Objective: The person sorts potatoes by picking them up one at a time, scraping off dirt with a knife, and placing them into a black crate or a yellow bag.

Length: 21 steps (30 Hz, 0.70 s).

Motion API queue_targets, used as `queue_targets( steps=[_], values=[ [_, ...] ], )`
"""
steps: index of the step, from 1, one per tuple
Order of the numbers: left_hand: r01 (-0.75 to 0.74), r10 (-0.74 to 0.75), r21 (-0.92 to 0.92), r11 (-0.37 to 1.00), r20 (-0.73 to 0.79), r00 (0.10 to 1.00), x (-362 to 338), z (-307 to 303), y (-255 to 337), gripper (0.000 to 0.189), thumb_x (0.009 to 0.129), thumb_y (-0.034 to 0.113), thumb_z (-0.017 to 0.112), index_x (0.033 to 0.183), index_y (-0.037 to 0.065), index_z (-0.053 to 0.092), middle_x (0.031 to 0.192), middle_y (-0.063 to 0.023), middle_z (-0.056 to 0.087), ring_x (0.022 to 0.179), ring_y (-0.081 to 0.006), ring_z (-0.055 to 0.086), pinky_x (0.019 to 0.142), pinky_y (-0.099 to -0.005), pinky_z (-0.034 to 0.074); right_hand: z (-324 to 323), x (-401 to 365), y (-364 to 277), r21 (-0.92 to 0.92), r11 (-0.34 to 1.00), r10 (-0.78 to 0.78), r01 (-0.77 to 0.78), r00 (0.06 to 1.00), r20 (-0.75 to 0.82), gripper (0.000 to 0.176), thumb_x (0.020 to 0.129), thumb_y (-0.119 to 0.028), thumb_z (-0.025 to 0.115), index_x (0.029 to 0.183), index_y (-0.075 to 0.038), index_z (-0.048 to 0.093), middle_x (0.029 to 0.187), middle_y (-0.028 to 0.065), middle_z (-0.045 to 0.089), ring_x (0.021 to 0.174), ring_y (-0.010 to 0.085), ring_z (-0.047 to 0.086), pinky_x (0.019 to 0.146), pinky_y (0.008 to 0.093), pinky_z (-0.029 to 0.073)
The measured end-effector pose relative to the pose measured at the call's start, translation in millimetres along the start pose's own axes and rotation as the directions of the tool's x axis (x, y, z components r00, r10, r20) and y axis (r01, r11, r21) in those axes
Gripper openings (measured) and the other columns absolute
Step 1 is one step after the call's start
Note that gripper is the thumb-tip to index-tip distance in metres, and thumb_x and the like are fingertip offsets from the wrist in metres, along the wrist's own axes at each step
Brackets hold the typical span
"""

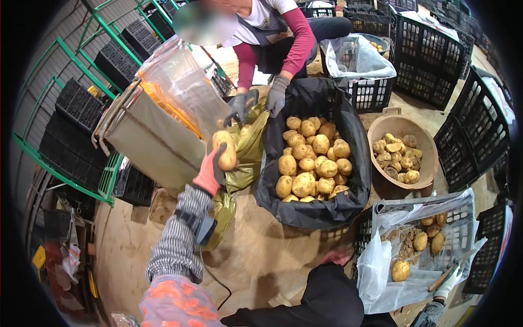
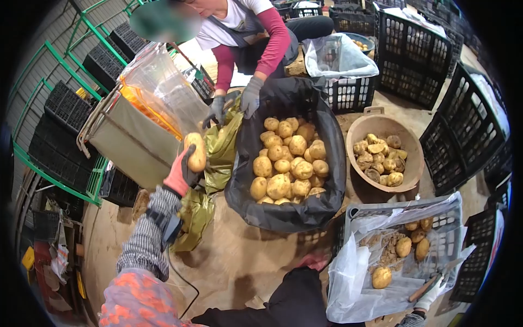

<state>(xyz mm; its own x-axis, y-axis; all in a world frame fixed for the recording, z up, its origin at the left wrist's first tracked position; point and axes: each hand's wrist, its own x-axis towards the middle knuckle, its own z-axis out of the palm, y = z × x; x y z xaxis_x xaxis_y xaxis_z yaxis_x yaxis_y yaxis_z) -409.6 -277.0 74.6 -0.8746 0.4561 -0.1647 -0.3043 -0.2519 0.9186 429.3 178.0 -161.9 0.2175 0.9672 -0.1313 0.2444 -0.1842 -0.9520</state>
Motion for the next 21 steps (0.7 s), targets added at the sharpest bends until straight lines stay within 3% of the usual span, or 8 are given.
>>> queue_targets(
  steps=[7, 10, 12, 13, 16, 17, 19, 21],
  values=[
    [-0.157, 0.338, 0.412, 0.897, -0.416, 0.844, 170.8, -7.6, -36.0, 0.056, 0.082, 0.029, 0.070, 0.130, 0.007, 0.050, 0.114, -0.0110, 0.060, 0.096, -0.0216, 0.057, 0.084, -0.0355, 0.047, 9.2, -41.8, -25.6, 0.077, 0.996, -0.049, 0.054, 0.997, -0.064, 0.047, 0.095, -0.041, 0.052, 0.133, -0.014, 0.045, 0.105, 0.0010, 0.055, 0.082, 0.0118, 0.053, 0.065, 0.0257, 0.046],
    [-0.072, 0.202, 0.422, 0.904, -0.273, 0.941, 175.6, -15.6, -39.7, 0.049, 0.082, 0.019, 0.069, 0.125, 0.003, 0.053, 0.109, -0.0092, 0.062, 0.092, -0.0209, 0.058, 0.081, -0.0344, 0.048, 20.0, -60.1, -48.7, 0.082, 0.996, -0.031, 0.040, 0.995, -0.099, 0.044, 0.095, -0.040, 0.051, 0.130, -0.014, 0.047, 0.091, -0.0015, 0.053, 0.072, 0.0088, 0.049, 0.059, 0.0235, 0.043],
    [-0.237, 0.456, 0.593, 0.770, -0.251, 0.854, 192.5, -32.7, -50.6, 0.044, 0.082, 0.012, 0.067, 0.123, 0.001, 0.054, 0.107, -0.0085, 0.062, 0.091, -0.0204, 0.058, 0.082, -0.0335, 0.047, 14.0, -61.3, -47.8, 0.111, 0.994, 0.003, -0.009, 0.998, 0.055, 0.040, 0.096, -0.037, 0.050, 0.128, -0.013, 0.048, 0.092, -0.0012, 0.053, 0.070, 0.0086, 0.049, 0.057, 0.0225, 0.042],
    [-0.283, 0.419, 0.389, 0.877, -0.329, 0.847, 164.1, -2.9, -40.5, 0.041, 0.082, 0.006, 0.065, 0.121, 0.000, 0.054, 0.107, -0.0076, 0.061, 0.093, -0.0197, 0.057, 0.085, -0.0320, 0.046, 10.0, -54.5, -38.0, 0.112, 0.994, 0.003, -0.009, 0.999, 0.053, 0.040, 0.097, -0.035, 0.049, 0.131, -0.014, 0.048, 0.092, -0.0014, 0.052, 0.066, 0.0070, 0.048, 0.053, 0.0213, 0.041],
    [-0.420, 0.515, 0.394, 0.818, -0.174, 0.839, 96.9, 53.5, -23.3, 0.034, 0.087, 0.004, 0.058, 0.121, 0.001, 0.054, 0.113, -0.0075, 0.058, 0.101, -0.0180, 0.054, 0.091, -0.0300, 0.042, 18.1, -71.1, -59.7, 0.063, 0.998, -0.025, 0.022, 0.998, 0.053, 0.046, 0.096, -0.037, 0.051, 0.134, -0.012, 0.045, 0.108, 0.0031, 0.056, 0.083, 0.0114, 0.054, 0.067, 0.0256, 0.046],
    [-0.418, 0.512, 0.433, 0.798, -0.125, 0.850, 74.5, 68.0, -18.8, 0.033, 0.089, 0.004, 0.057, 0.122, 0.002, 0.054, 0.115, -0.0075, 0.057, 0.104, -0.0178, 0.053, 0.092, -0.0301, 0.041, 39.1, -83.0, -68.1, 0.104, 0.956, -0.269, 0.275, 0.961, -0.068, 0.048, 0.097, -0.034, 0.050, 0.137, -0.010, 0.042, 0.122, 0.0063, 0.055, 0.102, 0.0164, 0.055, 0.084, 0.0306, 0.046],
    [-0.425, 0.505, 0.528, 0.735, -0.008, 0.863, 13.6, 119.3, -20.7, 0.032, 0.091, 0.008, 0.055, 0.123, 0.002, 0.053, 0.117, -0.0075, 0.056, 0.109, -0.0172, 0.051, 0.096, -0.0310, 0.040, 34.3, -91.8, -76.3, 0.143, 0.982, -0.127, 0.127, 0.992, -0.011, 0.041, 0.098, -0.023, 0.047, 0.133, -0.001, 0.046, 0.131, 0.0101, 0.050, 0.120, 0.0214, 0.047, 0.102, 0.0342, 0.037],
    [-0.510, 0.476, 0.515, 0.689, 0.209, 0.854, -35.8, 168.0, -38.4, 0.031, 0.092, 0.008, 0.053, 0.122, -0.001, 0.052, 0.118, -0.0099, 0.056, 0.110, -0.0186, 0.052, 0.098, -0.0326, 0.040, 39.4, -105.2, -82.3, 0.013, 0.983, -0.182, 0.183, 0.981, -0.062, 0.028, 0.098, -0.020, 0.047, 0.117, -0.002, 0.055, 0.113, 0.0076, 0.060, 0.101, 0.0163, 0.056, 0.090, 0.0300, 0.044]
  ],
)
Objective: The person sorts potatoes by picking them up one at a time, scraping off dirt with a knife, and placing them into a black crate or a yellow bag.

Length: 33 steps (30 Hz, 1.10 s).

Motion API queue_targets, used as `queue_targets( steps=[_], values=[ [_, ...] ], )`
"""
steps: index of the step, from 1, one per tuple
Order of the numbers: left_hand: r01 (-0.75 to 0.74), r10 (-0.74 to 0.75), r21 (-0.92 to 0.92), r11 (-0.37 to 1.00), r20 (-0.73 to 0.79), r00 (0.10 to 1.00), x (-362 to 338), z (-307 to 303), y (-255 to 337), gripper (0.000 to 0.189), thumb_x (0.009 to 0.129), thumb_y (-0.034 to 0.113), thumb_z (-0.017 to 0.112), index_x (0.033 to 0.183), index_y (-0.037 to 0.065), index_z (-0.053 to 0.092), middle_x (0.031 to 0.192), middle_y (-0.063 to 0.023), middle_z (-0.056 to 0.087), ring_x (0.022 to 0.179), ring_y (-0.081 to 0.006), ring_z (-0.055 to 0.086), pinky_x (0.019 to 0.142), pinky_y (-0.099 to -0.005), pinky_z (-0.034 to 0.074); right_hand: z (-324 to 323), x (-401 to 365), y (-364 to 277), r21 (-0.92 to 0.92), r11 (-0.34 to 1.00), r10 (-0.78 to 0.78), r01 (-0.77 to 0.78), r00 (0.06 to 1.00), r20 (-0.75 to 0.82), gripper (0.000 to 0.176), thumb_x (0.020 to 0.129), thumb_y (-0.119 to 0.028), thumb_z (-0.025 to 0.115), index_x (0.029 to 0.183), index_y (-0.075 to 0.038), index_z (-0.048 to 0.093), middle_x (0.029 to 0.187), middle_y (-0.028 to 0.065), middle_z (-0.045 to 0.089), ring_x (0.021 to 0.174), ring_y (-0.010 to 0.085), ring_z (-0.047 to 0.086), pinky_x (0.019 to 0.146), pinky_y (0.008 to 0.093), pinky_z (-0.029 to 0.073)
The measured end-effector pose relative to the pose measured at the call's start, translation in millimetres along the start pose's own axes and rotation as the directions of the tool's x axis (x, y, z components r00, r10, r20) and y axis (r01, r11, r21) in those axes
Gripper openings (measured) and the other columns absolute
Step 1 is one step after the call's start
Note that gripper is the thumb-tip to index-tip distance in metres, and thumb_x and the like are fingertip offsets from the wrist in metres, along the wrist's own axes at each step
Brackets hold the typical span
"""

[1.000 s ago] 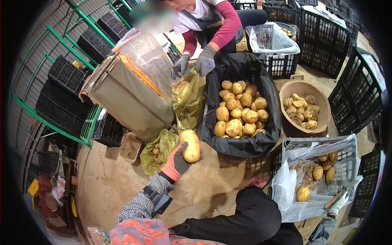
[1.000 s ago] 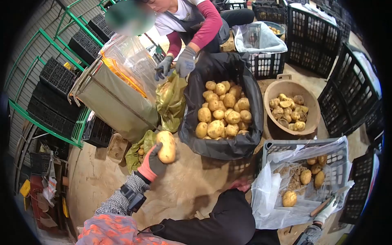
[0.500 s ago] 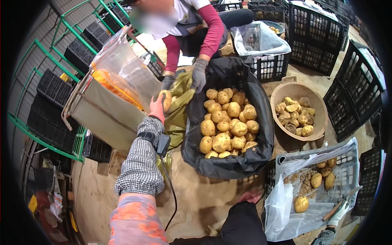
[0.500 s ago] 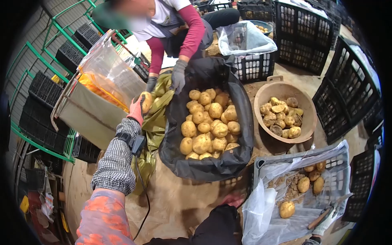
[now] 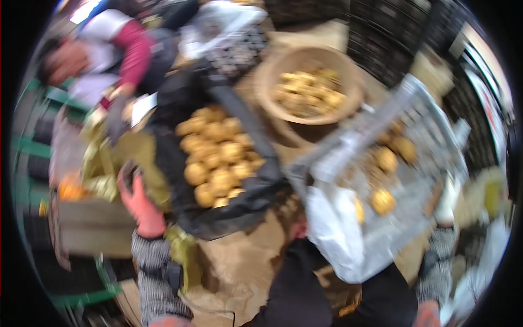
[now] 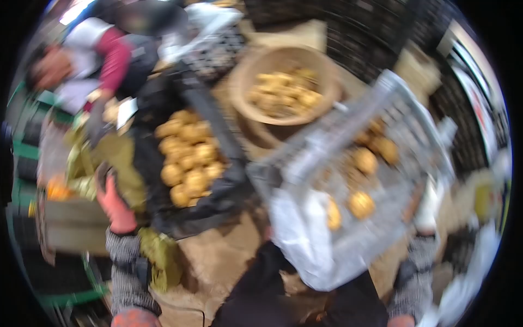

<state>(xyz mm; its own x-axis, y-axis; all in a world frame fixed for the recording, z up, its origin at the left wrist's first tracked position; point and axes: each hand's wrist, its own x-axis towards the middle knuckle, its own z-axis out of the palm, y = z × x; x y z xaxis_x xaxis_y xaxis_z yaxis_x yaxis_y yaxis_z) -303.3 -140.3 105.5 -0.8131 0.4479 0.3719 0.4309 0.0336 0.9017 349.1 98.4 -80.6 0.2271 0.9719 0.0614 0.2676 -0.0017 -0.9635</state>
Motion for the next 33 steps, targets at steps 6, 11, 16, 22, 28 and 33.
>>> queue_targets(
  steps=[6, 11, 16, 22, 28, 33],
  values=[
    [-0.070, 0.129, -0.109, 0.992, 0.887, 0.444, -96.1, 182.4, 74.8, 0.042, 0.079, -0.002, 0.056, 0.121, -0.003, 0.054, 0.119, -0.0153, 0.058, 0.111, -0.0243, 0.056, 0.096, -0.0353, 0.042, 36.9, -17.7, -66.9, 0.340, 0.917, 0.169, -0.208, 0.976, 0.141, 0.030, 0.095, -0.024, 0.051, 0.118, -0.004, 0.050, 0.101, 0.0067, 0.059, 0.075, 0.0123, 0.058, 0.060, 0.0252, 0.050],
    [-0.416, 0.095, -0.299, 0.859, 0.890, -0.445, -214.2, 348.5, 61.2, 0.054, 0.080, 0.021, 0.064, 0.130, 0.005, 0.048, 0.128, -0.0171, 0.051, 0.123, -0.0301, 0.046, 0.101, -0.0412, 0.039, 38.2, -13.7, -74.8, 0.308, 0.900, 0.262, -0.309, 0.947, 0.186, 0.023, 0.093, -0.017, 0.050, 0.112, -0.004, 0.054, 0.093, 0.0057, 0.061, 0.072, 0.0108, 0.057, 0.058, 0.0232, 0.049],
    [-0.725, -0.104, -0.446, 0.525, 0.812, -0.574, -358.6, 408.6, -34.9, 0.059, 0.080, 0.025, 0.064, 0.134, 0.012, 0.044, 0.127, -0.0133, 0.046, 0.118, -0.0312, 0.046, 0.094, -0.0477, 0.041, 37.9, -17.6, -84.5, 0.334, 0.884, 0.266, -0.328, 0.939, 0.216, 0.026, 0.093, -0.023, 0.053, 0.110, -0.004, 0.053, 0.090, 0.0060, 0.060, 0.072, 0.0103, 0.056, 0.058, 0.0228, 0.049],
    [-0.767, -0.340, -0.208, 0.607, 0.804, -0.487, -348.6, 428.9, -10.5, 0.075, 0.078, 0.023, 0.067, 0.143, 0.015, 0.031, 0.129, -0.0122, 0.045, 0.118, -0.0296, 0.047, 0.098, -0.0461, 0.041, 31.8, -17.2, -80.7, 0.405, 0.850, 0.229, -0.335, 0.930, 0.289, 0.033, 0.093, -0.029, 0.056, 0.112, -0.002, 0.051, 0.096, 0.0068, 0.057, 0.076, 0.0113, 0.056, 0.065, 0.0258, 0.050],
    [0.662, -0.060, 0.394, 0.638, 0.882, -0.467, -225.6, 378.9, 31.5, 0.073, 0.084, 0.024, 0.063, 0.145, 0.008, 0.027, 0.136, -0.0129, 0.044, 0.127, -0.0236, 0.044, 0.102, -0.0405, 0.040, 28.7, -16.7, -40.1, 0.245, 0.956, 0.117, -0.163, 0.975, 0.191, 0.036, 0.095, -0.028, 0.052, 0.121, -0.004, 0.049, 0.092, 0.0048, 0.059, 0.076, 0.0121, 0.057, 0.064, 0.0266, 0.052],
    [0.964, -0.027, 0.152, 0.216, 0.988, -0.150, -175.3, 288.6, 59.4, 0.076, 0.076, 0.030, 0.072, 0.140, 0.011, 0.035, 0.136, -0.0153, 0.045, 0.125, -0.0361, 0.045, 0.103, -0.0534, 0.039, 29.4, -23.1, -67.1, 0.340, 0.900, 0.244, -0.272, 0.962, 0.124, 0.040, 0.097, -0.016, 0.050, 0.134, -0.003, 0.043, 0.107, 0.0059, 0.057, 0.089, 0.0118, 0.057, 0.078, 0.0257, 0.049]
  ],
)
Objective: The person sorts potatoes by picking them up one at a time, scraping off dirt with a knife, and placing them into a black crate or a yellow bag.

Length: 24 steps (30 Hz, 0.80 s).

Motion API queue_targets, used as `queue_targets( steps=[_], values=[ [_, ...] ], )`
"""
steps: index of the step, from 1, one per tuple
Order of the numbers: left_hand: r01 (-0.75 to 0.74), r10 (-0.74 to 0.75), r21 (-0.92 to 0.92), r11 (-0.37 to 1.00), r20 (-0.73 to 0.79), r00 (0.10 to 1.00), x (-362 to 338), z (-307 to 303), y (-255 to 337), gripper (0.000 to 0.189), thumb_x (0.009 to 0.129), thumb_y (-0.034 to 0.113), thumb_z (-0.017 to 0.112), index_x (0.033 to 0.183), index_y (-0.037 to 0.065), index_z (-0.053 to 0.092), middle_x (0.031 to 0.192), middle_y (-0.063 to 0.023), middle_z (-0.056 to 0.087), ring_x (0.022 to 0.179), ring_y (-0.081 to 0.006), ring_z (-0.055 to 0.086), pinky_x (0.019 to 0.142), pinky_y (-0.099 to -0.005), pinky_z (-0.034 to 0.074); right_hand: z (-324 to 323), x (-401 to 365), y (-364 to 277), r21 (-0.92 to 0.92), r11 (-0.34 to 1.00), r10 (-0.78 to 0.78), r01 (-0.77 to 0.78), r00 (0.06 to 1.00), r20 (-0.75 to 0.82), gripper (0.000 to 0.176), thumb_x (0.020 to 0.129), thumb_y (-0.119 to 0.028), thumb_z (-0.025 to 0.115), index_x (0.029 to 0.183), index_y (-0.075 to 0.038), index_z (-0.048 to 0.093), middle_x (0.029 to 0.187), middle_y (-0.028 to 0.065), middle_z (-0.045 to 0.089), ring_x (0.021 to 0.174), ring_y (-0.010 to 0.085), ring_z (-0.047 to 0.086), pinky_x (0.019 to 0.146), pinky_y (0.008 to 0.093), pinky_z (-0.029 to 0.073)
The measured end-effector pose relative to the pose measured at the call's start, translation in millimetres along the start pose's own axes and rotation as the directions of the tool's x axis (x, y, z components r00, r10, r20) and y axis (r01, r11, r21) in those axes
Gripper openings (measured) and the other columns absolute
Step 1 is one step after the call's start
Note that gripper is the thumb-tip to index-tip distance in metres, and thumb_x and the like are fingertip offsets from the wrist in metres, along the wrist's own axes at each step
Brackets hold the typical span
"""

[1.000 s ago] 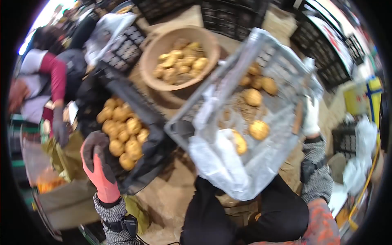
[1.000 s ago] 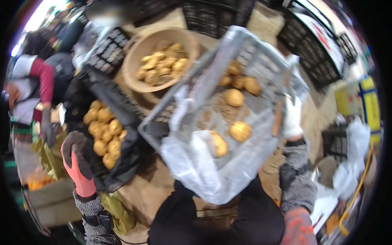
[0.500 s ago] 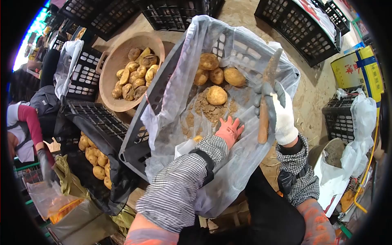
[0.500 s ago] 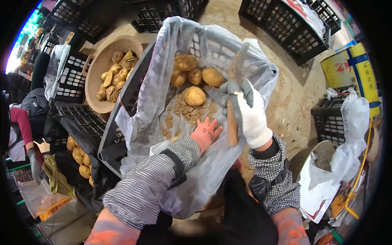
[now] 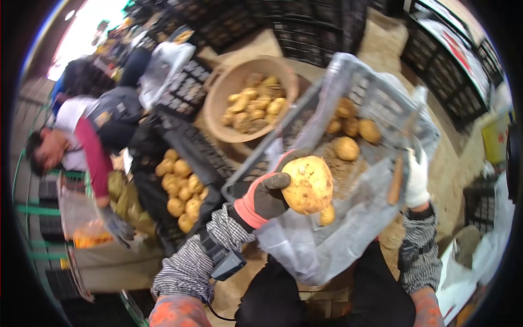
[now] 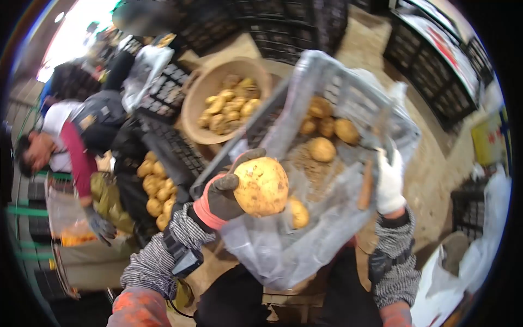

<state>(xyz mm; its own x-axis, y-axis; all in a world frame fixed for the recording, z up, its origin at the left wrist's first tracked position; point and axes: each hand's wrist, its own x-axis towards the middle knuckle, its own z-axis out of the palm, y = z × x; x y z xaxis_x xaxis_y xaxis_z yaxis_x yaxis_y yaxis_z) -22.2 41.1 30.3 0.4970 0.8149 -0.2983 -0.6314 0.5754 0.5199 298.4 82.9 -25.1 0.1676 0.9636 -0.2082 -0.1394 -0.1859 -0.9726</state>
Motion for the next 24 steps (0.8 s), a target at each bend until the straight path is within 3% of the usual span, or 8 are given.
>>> queue_targets(
  steps=[1, 5, 8, 9, 16, 18, 20, 24],
  values=[
    [-0.074, 0.074, -0.027, 0.997, -0.030, 0.997, -18.8, 0.2, 2.0, 0.077, 0.075, 0.033, 0.074, 0.139, 0.012, 0.037, 0.135, -0.0173, 0.045, 0.123, -0.0410, 0.046, 0.100, -0.0570, 0.041, -11.3, 11.8, 22.6, -0.100, 0.990, -0.109, 0.101, 0.991, -0.079, 0.038, 0.097, -0.017, 0.050, 0.132, -0.004, 0.045, 0.108, 0.0060, 0.057, 0.087, 0.0113, 0.057, 0.076, 0.0245, 0.048],
    [-0.165, 0.142, -0.247, 0.955, -0.107, 0.984, -99.0, -21.3, 4.4, 0.076, 0.078, 0.045, 0.071, 0.138, 0.012, 0.038, 0.134, -0.0181, 0.046, 0.117, -0.0511, 0.047, 0.089, -0.0605, 0.047, -36.0, 35.5, 46.4, -0.001, 0.999, -0.047, 0.047, 0.998, -0.043, 0.033, 0.098, -0.026, 0.049, 0.127, -0.011, 0.045, 0.097, 0.0028, 0.059, 0.070, 0.0107, 0.057, 0.056, 0.0255, 0.049],
    [-0.342, 0.314, -0.135, 0.930, -0.190, 0.930, -152.5, -23.0, 4.4, 0.075, 0.081, 0.049, 0.067, 0.138, 0.012, 0.037, 0.133, -0.0183, 0.047, 0.117, -0.0469, 0.050, 0.083, -0.0575, 0.052, -49.7, 47.8, 52.1, -0.037, 0.999, 0.001, -0.004, 0.997, -0.072, 0.032, 0.096, -0.029, 0.051, 0.122, -0.011, 0.049, 0.093, 0.0012, 0.057, 0.072, 0.0094, 0.054, 0.057, 0.0237, 0.046],
    [-0.419, 0.384, -0.044, 0.907, -0.320, 0.866, -169.8, -16.7, 3.9, 0.075, 0.082, 0.051, 0.064, 0.138, 0.010, 0.037, 0.132, -0.0184, 0.048, 0.115, -0.0419, 0.054, 0.079, -0.0527, 0.055, -52.3, 52.7, 54.4, -0.069, 0.998, -0.011, 0.006, 0.997, -0.073, 0.031, 0.096, -0.030, 0.052, 0.121, -0.011, 0.049, 0.091, 0.0009, 0.055, 0.071, 0.0096, 0.053, 0.057, 0.0238, 0.045],
    [-0.595, 0.519, 0.002, 0.804, -0.492, 0.699, -264.3, -44.5, -2.4, 0.074, 0.085, 0.052, 0.060, 0.137, 0.005, 0.037, 0.130, -0.0172, 0.050, 0.110, -0.0387, 0.057, 0.077, -0.0506, 0.056, -71.2, 80.0, 65.6, -0.241, 0.963, -0.137, 0.119, 0.989, -0.059, 0.039, 0.096, -0.035, 0.051, 0.128, -0.013, 0.047, 0.087, -0.0003, 0.052, 0.069, 0.0106, 0.050, 0.058, 0.0256, 0.044],
    [-0.626, 0.552, 0.081, 0.776, -0.568, 0.610, -287.4, -51.8, 1.3, 0.071, 0.086, 0.051, 0.059, 0.136, 0.005, 0.038, 0.129, -0.0169, 0.051, 0.111, -0.0359, 0.058, 0.081, -0.0515, 0.055, -84.9, 88.4, 70.6, -0.246, 0.967, -0.068, 0.064, 0.998, -0.011, 0.039, 0.096, -0.037, 0.051, 0.126, -0.013, 0.048, 0.088, -0.0002, 0.053, 0.069, 0.0107, 0.050, 0.058, 0.0254, 0.043],
    [-0.741, 0.662, 0.196, 0.643, -0.629, 0.408, -313.7, -77.3, 9.0, 0.067, 0.087, 0.051, 0.056, 0.133, 0.005, 0.042, 0.129, -0.0166, 0.051, 0.113, -0.0324, 0.056, 0.089, -0.0524, 0.051, -104.0, 104.5, 80.4, -0.352, 0.934, -0.066, 0.065, 0.998, 0.009, 0.040, 0.095, -0.040, 0.052, 0.124, -0.013, 0.048, 0.089, 0.0012, 0.054, 0.068, 0.0116, 0.051, 0.057, 0.0256, 0.043],
    [-0.647, 0.847, 0.613, 0.452, -0.522, 0.098, -380.7, -102.5, 79.5, 0.057, 0.089, 0.053, 0.052, 0.126, 0.010, 0.048, 0.125, -0.0110, 0.054, 0.113, -0.0302, 0.055, 0.091, -0.0489, 0.049, -96.1, 99.9, 76.0, -0.345, 0.937, -0.079, 0.058, 0.996, -0.047, 0.042, 0.095, -0.040, 0.053, 0.125, -0.011, 0.048, 0.090, 0.0031, 0.055, 0.067, 0.0125, 0.052, 0.057, 0.0265, 0.043]
  ],
)
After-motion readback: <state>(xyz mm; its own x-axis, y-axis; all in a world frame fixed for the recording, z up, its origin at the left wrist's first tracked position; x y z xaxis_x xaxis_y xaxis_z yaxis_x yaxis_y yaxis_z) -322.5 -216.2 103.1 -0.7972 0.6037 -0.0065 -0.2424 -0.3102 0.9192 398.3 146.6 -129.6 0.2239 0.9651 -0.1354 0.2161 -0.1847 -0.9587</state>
